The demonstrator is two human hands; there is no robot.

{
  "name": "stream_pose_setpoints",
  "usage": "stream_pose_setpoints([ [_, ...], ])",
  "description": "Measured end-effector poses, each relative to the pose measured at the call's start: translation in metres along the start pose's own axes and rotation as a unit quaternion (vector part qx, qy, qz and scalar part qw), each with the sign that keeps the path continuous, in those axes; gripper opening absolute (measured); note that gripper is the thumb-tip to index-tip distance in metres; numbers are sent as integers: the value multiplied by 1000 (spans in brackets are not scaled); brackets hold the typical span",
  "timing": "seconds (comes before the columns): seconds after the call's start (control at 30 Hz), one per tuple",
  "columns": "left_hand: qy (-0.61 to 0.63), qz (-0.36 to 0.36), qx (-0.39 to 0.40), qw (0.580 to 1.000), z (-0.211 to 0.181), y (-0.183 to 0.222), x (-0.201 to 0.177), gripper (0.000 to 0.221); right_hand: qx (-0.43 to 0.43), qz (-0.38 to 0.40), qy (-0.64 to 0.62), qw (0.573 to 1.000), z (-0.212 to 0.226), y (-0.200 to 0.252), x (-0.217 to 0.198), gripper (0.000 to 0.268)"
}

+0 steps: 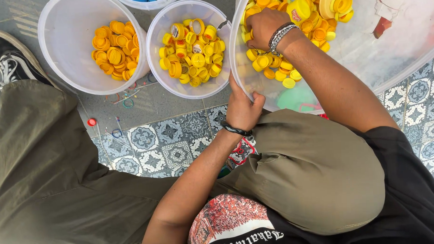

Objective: The person sits on the floor and sorts yellow plastic bottle caps by hand from a large transparent container into smaller white buckets. They pick up caps individually and transfer them, occasionally pausing to inspect a cap before placing it in a bucket.

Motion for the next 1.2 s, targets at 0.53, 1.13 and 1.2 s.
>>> stream_pose_setpoints([
  [0.53, -250, 91, 261, 928, 33, 16, 16, 48, -381, -176, -212, 883, 127, 177, -196, 63],
  [1.13, -15, -7, 28, 999, -6, -4, -7, 82, -44, -90, -123, 987, -107, 50, -31, 62],
  [1.2, -8, -15, 13, 1000, -7, -3, 1, 82, -51, -60, -173, 982, -90, 87, -81, 63],
])
Point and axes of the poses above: each hand's wrist, its own y-axis away from the middle knuckle, its own x-axis out of the palm, z = x × y, the point moved 6 cm from there along -y, towards the middle knuckle, and after that the axes turned 11 degrees about x, right-handed, at the moved point
